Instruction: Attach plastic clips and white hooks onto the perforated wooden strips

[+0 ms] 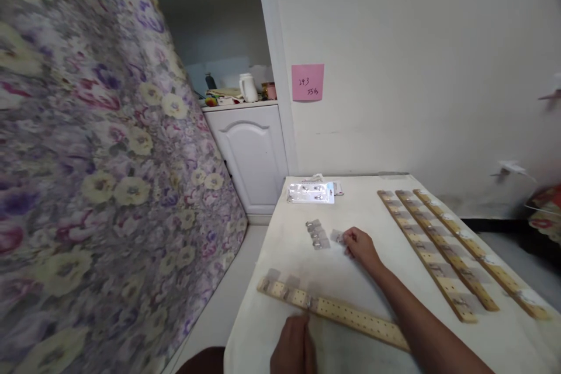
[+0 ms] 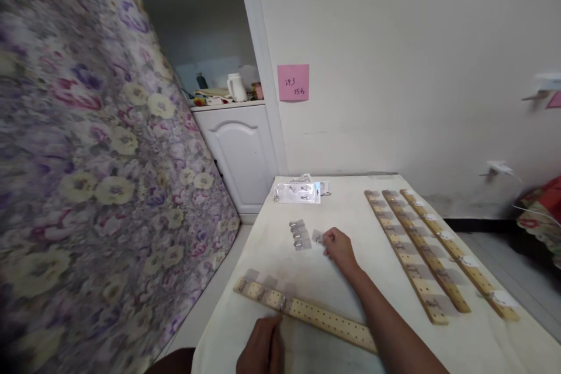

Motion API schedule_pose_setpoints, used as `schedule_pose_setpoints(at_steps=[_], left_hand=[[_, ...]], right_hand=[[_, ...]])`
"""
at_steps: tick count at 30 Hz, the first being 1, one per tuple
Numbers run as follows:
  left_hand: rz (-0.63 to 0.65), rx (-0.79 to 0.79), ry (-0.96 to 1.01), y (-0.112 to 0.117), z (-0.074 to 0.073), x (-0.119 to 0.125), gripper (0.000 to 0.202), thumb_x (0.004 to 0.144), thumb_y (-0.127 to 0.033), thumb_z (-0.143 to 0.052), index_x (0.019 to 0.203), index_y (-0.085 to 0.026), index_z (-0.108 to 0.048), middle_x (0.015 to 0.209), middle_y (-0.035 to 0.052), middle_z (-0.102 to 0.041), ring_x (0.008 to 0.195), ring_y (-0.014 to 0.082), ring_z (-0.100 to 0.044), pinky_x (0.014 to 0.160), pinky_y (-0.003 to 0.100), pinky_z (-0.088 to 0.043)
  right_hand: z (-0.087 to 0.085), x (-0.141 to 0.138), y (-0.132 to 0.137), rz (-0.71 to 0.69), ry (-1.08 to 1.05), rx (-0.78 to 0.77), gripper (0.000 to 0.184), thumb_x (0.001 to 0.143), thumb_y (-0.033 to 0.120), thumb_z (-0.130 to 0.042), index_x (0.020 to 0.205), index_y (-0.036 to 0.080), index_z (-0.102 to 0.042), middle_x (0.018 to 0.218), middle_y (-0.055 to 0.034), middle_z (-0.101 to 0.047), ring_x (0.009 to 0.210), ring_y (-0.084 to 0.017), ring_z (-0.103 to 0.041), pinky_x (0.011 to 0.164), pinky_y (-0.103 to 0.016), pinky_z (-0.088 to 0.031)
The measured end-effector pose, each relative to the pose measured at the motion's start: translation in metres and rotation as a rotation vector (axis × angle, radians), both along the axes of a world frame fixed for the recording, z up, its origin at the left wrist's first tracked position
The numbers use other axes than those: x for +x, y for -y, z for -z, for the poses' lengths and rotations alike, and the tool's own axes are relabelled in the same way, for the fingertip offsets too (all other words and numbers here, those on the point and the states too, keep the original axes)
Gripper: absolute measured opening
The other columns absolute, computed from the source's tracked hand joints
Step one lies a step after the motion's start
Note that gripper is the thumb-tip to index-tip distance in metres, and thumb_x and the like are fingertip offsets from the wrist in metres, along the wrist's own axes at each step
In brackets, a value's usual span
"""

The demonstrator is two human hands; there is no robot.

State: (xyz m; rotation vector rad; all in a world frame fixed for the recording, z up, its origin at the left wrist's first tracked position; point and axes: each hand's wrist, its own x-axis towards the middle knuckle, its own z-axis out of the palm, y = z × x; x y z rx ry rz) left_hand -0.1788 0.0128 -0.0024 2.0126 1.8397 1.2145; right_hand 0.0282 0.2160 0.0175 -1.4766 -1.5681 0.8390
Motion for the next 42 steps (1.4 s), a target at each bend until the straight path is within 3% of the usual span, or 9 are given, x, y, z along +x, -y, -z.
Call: schedule_pose_setpoints(at_steps=[4,9,16,21,25,29,42], left_hand=[[0.013,-0.06,-0.064,0.004,-0.013,0.001,0.022,0.091,-0.022,-0.037,0.101,-0.023,-0.057,0.089,0.0037,-0.064,0.085,0.0161,-0.063,0.077,0.027,-0.051],[0.008,-0.079,-0.072,0.007,-0.016,0.004,0.023,0.091,-0.022,-0.035,0.102,-0.023,-0.055,0.091,0.0034,-0.062,0.086,0.0163,-0.061,0.075,0.028,-0.05],[0.018,-0.031,0.027,0.012,-0.019,0.009,0.022,0.091,-0.022,-0.037,0.101,-0.022,-0.057,0.09,0.0025,-0.06,0.086,0.0159,-0.06,0.077,0.028,-0.048],[0.04,-0.058,0.177,0.022,-0.02,0.033,0.018,0.091,-0.023,-0.041,0.099,-0.02,-0.056,0.087,0.0019,-0.059,0.079,0.0139,-0.059,0.071,0.026,-0.048],[0.054,-0.06,0.134,0.024,-0.018,0.05,0.021,0.088,-0.02,-0.044,0.104,-0.02,-0.057,0.09,0.0032,-0.061,0.082,0.0153,-0.059,0.073,0.028,-0.05],[0.056,-0.013,0.009,0.023,-0.011,0.051,0.023,0.088,-0.018,-0.043,0.106,-0.02,-0.058,0.091,0.0057,-0.062,0.087,0.0189,-0.058,0.077,0.034,-0.05],[0.056,0.059,-0.2,0.022,0.003,0.049,0.041,0.084,-0.004,-0.04,0.122,-0.016,-0.049,0.096,0.0098,-0.061,0.088,0.0208,-0.056,0.075,0.036,-0.051]], right_hand=[[-0.02,0.015,0.029,-0.084,0.065,0.013,0.015,0.078,0.029,-0.046,0.069,0.021,-0.056,0.056,0.0031,-0.059,0.047,-0.013,-0.057,0.051,-0.024,-0.039],[-0.038,0.031,0.063,-0.175,0.277,0.021,0.014,0.078,0.02,-0.045,0.067,0.021,-0.054,0.054,0.0022,-0.059,0.047,-0.012,-0.056,0.053,-0.023,-0.036],[-0.039,0.037,0.091,-0.327,0.071,-0.072,0.013,0.077,0.023,-0.048,0.083,0.021,-0.059,0.057,0.0052,-0.055,0.046,-0.012,-0.056,0.05,-0.023,-0.039],[-0.042,0.035,0.105,-0.405,-0.07,-0.091,0.008,0.075,0.024,-0.053,0.081,0.021,-0.057,0.058,0.0057,-0.05,0.049,-0.012,-0.051,0.049,-0.023,-0.039],[-0.039,0.028,0.11,-0.517,-0.102,-0.143,0.015,0.077,0.023,-0.053,0.088,0.019,-0.062,0.057,0.0057,-0.047,0.052,-0.011,-0.046,0.051,-0.022,-0.035],[-0.028,0.014,0.109,-0.582,-0.107,-0.171,0.017,0.076,0.022,-0.054,0.088,0.017,-0.064,0.059,0.0051,-0.048,0.055,-0.01,-0.043,0.054,-0.022,-0.031],[-0.009,-0.014,0.094,-0.533,-0.064,-0.159,0.014,0.073,0.019,-0.054,0.081,0.015,-0.065,0.065,0.0007,-0.059,0.063,-0.014,-0.053,0.059,-0.024,-0.039]])
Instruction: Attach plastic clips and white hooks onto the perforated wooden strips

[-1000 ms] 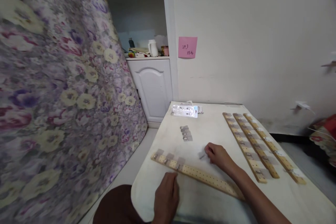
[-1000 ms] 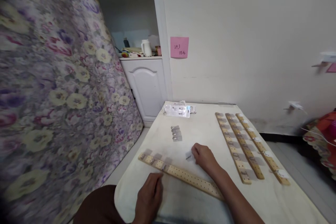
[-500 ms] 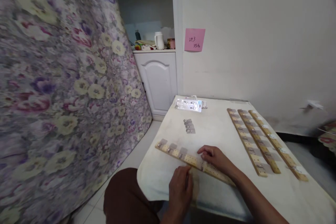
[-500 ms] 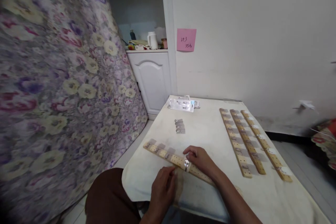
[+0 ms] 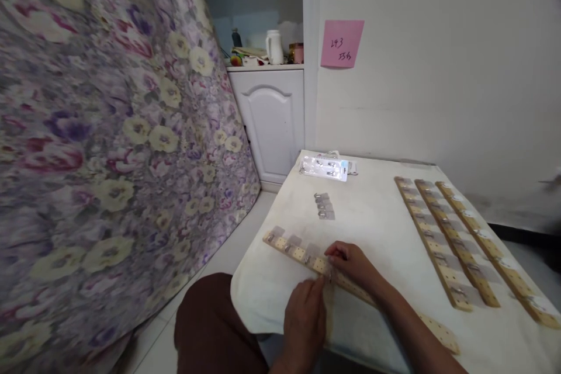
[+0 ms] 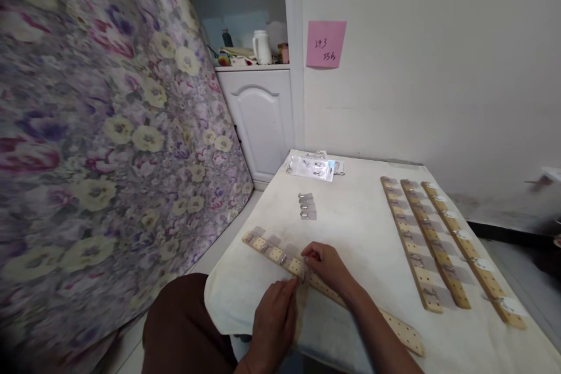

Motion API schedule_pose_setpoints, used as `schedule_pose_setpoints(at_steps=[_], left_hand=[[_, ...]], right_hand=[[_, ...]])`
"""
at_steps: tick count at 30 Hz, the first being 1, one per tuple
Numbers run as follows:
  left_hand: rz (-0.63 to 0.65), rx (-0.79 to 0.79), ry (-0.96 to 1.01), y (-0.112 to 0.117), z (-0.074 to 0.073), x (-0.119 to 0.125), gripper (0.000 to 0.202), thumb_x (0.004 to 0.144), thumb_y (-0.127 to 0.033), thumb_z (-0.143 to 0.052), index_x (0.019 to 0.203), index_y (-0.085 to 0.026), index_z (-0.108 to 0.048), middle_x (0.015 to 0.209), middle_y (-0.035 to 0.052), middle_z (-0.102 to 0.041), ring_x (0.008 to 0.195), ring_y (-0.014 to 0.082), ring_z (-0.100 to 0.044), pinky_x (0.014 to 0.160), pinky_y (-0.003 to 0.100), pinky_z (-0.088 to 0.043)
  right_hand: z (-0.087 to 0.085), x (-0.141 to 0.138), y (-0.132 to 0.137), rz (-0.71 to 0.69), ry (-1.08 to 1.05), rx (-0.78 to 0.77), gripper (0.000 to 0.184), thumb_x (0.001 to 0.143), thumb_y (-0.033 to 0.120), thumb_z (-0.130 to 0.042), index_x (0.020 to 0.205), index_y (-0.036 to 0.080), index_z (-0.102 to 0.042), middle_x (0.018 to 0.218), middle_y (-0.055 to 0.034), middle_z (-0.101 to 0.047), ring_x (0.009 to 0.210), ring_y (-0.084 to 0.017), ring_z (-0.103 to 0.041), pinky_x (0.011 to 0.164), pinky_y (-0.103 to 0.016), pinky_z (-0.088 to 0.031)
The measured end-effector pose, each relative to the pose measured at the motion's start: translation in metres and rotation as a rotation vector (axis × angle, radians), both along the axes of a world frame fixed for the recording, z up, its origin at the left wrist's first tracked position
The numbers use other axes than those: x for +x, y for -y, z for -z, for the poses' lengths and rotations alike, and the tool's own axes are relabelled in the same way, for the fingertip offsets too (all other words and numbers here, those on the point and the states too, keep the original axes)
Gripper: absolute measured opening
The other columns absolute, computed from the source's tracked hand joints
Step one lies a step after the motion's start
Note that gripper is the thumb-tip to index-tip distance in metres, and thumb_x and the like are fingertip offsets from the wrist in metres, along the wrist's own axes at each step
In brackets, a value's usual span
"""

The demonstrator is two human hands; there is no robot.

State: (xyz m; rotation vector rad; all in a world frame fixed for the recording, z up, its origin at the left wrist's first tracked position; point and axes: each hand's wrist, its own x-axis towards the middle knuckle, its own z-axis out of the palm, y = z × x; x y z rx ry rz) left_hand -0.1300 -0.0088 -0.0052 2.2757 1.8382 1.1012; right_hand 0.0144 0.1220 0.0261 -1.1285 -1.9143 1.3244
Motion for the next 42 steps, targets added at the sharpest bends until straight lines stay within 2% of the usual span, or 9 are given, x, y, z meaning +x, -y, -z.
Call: schedule_pose_setpoints(at_steps=[7,19,42], left_hand=[[-0.024,-0.028,-0.085,-0.0002,-0.0047,0.0023,0.048,0.079,-0.002,-0.04,0.125,-0.015,-0.048,0.094,0.0094,-0.06,0.085,0.0216,-0.055,0.072,0.038,-0.052],[-0.016,0.003,-0.098,-0.0032,-0.0055,0.0044,0.046,0.081,-0.002,-0.039,0.125,-0.013,-0.049,0.092,0.0096,-0.059,0.085,0.021,-0.054,0.072,0.037,-0.052],[-0.039,0.009,-0.143,-0.0026,-0.0051,0.0065,0.049,0.08,-0.002,-0.041,0.126,-0.016,-0.049,0.092,0.0087,-0.058,0.083,0.0207,-0.054,0.07,0.036,-0.052]], right_hand=[[0.0033,0.0006,0.0009,0.022,0.038,0.035,0.013,0.073,0.02,-0.054,0.08,0.016,-0.064,0.067,0.0002,-0.061,0.064,-0.014,-0.055,0.06,-0.024,-0.041],[0.006,0.0037,-0.0009,0.031,0.049,0.057,0.014,0.074,0.019,-0.053,0.081,0.016,-0.064,0.066,0.0,-0.061,0.063,-0.014,-0.054,0.06,-0.024,-0.04],[0.0004,0.0059,-0.0008,0.04,0.053,0.043,0.015,0.073,0.018,-0.053,0.081,0.017,-0.065,0.068,-0.0004,-0.063,0.065,-0.015,-0.056,0.062,-0.025,-0.042]])
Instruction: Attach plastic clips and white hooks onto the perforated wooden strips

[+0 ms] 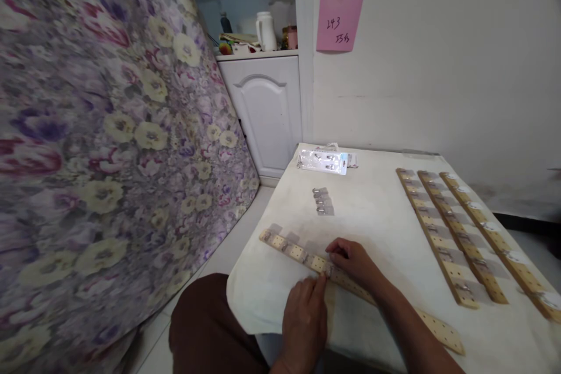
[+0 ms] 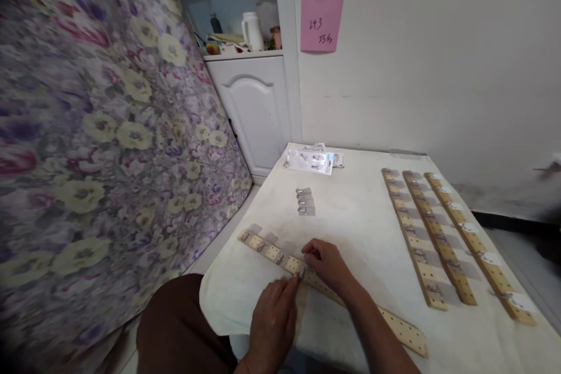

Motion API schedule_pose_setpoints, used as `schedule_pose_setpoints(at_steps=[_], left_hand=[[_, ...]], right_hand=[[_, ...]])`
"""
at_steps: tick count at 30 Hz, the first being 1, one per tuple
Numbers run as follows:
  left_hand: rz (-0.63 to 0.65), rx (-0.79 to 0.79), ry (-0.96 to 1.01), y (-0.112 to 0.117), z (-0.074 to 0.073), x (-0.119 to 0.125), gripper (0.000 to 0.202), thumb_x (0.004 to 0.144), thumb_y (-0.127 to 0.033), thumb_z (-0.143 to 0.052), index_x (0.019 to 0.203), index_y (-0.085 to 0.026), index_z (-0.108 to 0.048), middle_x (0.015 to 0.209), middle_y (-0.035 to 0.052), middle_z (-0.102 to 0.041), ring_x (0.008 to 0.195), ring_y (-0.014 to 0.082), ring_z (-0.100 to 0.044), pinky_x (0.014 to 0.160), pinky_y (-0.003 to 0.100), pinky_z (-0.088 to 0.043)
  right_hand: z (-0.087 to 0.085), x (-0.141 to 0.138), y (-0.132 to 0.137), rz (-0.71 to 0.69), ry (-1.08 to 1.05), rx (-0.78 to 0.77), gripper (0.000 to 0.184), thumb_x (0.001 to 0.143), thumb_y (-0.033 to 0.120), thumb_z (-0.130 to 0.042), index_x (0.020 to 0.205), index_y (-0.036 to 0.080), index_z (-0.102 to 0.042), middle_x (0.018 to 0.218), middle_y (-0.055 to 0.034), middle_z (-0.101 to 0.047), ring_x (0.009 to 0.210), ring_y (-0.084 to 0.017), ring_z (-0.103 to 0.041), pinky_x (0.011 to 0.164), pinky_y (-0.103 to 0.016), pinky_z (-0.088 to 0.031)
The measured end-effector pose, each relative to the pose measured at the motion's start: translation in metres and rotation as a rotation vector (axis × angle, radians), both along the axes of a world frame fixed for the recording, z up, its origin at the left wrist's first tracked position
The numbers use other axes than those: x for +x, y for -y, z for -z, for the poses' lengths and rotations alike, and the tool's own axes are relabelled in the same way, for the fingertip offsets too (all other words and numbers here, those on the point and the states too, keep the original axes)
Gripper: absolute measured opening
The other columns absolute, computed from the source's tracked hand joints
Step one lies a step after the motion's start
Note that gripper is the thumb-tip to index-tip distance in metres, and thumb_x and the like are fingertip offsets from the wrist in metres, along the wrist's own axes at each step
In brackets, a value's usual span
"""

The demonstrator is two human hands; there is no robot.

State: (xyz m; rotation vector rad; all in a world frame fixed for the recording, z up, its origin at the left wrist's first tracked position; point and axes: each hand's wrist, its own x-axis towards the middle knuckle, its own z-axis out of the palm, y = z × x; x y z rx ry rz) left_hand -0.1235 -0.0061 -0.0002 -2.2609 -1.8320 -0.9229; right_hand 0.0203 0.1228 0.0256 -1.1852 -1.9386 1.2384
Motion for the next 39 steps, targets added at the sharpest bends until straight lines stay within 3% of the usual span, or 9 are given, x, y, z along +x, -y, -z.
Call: schedule_pose_setpoints(at_steps=[39], left_hand=[[-0.022,-0.054,-0.019,0.0014,-0.0034,0.0013,0.054,0.075,0.0,-0.042,0.126,-0.018,-0.049,0.09,0.0072,-0.057,0.084,0.0205,-0.053,0.071,0.035,-0.05]], right_hand=[[0.0003,-0.0023,0.0019,0.019,-0.02,0.017,0.013,0.074,0.02,-0.052,0.079,0.017,-0.064,0.064,0.0012,-0.061,0.062,-0.014,-0.054,0.059,-0.024,-0.041]])
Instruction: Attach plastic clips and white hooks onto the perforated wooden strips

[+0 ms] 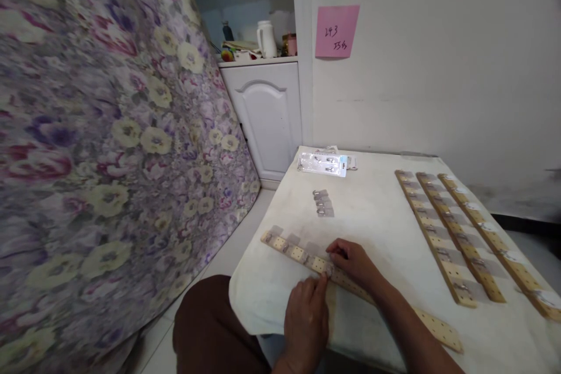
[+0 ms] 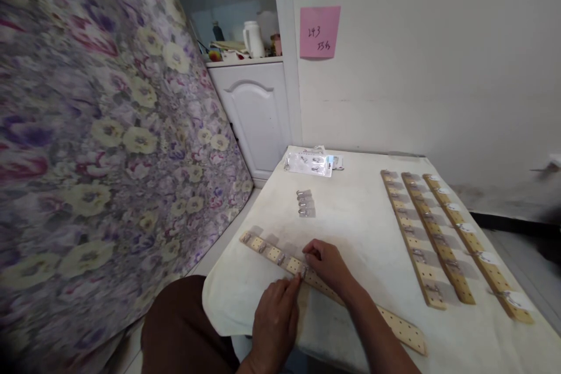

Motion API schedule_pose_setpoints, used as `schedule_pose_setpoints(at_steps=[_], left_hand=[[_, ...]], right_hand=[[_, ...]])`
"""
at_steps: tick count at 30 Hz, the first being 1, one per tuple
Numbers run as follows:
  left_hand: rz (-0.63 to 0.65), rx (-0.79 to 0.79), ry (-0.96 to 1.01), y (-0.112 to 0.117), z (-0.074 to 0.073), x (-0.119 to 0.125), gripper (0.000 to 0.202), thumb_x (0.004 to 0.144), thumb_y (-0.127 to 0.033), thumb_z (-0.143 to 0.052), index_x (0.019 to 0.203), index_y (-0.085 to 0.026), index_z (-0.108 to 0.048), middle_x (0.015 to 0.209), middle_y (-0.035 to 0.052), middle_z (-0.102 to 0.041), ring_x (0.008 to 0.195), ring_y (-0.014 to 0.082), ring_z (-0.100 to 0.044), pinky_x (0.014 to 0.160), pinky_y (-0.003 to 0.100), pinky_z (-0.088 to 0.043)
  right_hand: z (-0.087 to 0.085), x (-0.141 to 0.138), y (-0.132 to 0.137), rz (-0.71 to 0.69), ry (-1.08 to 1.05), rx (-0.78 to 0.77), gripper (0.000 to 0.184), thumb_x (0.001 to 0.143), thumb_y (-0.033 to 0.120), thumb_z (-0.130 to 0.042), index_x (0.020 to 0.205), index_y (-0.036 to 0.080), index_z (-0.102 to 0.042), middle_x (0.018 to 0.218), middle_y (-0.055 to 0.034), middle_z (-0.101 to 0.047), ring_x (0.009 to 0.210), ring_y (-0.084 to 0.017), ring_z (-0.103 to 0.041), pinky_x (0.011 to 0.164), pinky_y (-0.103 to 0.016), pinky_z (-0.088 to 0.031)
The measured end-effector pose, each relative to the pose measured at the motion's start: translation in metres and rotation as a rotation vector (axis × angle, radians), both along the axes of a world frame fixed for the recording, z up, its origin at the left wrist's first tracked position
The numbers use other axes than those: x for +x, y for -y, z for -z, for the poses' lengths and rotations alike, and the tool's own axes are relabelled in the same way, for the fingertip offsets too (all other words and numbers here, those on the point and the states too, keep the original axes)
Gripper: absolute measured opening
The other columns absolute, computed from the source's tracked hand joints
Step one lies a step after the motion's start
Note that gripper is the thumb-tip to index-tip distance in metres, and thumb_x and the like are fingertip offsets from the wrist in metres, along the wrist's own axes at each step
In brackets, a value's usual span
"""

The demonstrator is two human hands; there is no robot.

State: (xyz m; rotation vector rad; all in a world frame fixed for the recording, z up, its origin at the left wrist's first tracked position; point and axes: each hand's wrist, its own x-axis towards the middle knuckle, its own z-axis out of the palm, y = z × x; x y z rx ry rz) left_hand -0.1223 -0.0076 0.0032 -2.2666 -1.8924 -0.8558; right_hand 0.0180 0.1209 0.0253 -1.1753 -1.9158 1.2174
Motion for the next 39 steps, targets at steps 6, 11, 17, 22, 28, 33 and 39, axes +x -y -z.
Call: schedule_pose_setpoints(at_steps=[6,11,17,22,28,33,39], left_hand=[[0.002,0.0,-0.016,0.0,-0.002,0.0,0.053,0.076,0.0,-0.042,0.125,-0.018,-0.049,0.088,0.0064,-0.056,0.081,0.0196,-0.053,0.07,0.034,-0.049],[-0.003,0.003,-0.026,-0.001,-0.003,0.0,0.053,0.076,0.001,-0.041,0.125,-0.017,-0.049,0.09,0.0071,-0.056,0.083,0.0203,-0.052,0.071,0.035,-0.049],[-0.006,0.024,-0.021,-0.001,-0.003,0.001,0.051,0.077,-0.001,-0.041,0.125,-0.018,-0.05,0.087,0.0062,-0.055,0.08,0.0194,-0.053,0.069,0.033,-0.049],[-0.004,0.017,-0.038,-0.002,0.0,0.0,0.051,0.079,-0.002,-0.041,0.127,-0.017,-0.048,0.088,0.0067,-0.055,0.081,0.0196,-0.052,0.069,0.033,-0.049],[0.009,-0.003,-0.033,-0.002,-0.001,0.0,0.048,0.079,-0.001,-0.042,0.125,-0.015,-0.049,0.09,0.0073,-0.056,0.082,0.0208,-0.052,0.07,0.035,-0.049],[0.004,-0.027,-0.042,-0.003,-0.001,0.0,0.05,0.079,-0.002,-0.042,0.126,-0.016,-0.048,0.091,0.0077,-0.056,0.083,0.0211,-0.052,0.071,0.036,-0.049],[-0.005,-0.043,-0.033,-0.003,0.0,-0.001,0.052,0.076,0.0,-0.041,0.125,-0.017,-0.049,0.09,0.0071,-0.056,0.083,0.0204,-0.054,0.072,0.035,-0.049]], right_hand=[[0.001,0.0,0.0,-0.009,-0.001,0.012,0.013,0.074,0.02,-0.052,0.079,0.017,-0.064,0.066,0.0001,-0.062,0.063,-0.014,-0.055,0.06,-0.024,-0.042],[0.001,0.001,0.001,0.0,-0.004,0.019,0.016,0.074,0.019,-0.051,0.085,0.017,-0.063,0.065,0.0015,-0.06,0.062,-0.014,-0.053,0.06,-0.024,-0.04],[0.004,0.002,0.002,-0.031,-0.009,-0.003,0.016,0.075,0.023,-0.054,0.087,0.018,-0.063,0.065,0.0024,-0.058,0.061,-0.013,-0.051,0.059,-0.024,-0.039],[0.009,0.003,0.001,-0.022,-0.002,-0.043,0.022,0.066,0.023,-0.065,0.088,0.018,-0.063,0.067,0.0033,-0.056,0.064,-0.013,-0.051,0.06,-0.024,-0.039],[0.01,0.002,-0.003,-0.033,-0.063,-0.147,0.024,0.061,0.02,-0.067,0.085,0.018,-0.062,0.067,0.0045,-0.053,0.064,-0.012,-0.049,0.06,-0.023,-0.038],[0.018,0.0,-0.007,-0.048,-0.145,-0.217,0.026,0.059,0.015,-0.068,0.083,0.018,-0.06,0.068,0.0055,-0.05,0.063,-0.011,-0.048,0.058,-0.022,-0.037],[0.021,0.001,-0.007,-0.045,-0.176,-0.241,0.033,0.061,0.018,-0.069,0.093,0.018,-0.062,0.069,0.0054,-0.05,0.063,-0.01,-0.05,0.059,-0.022,-0.038]])
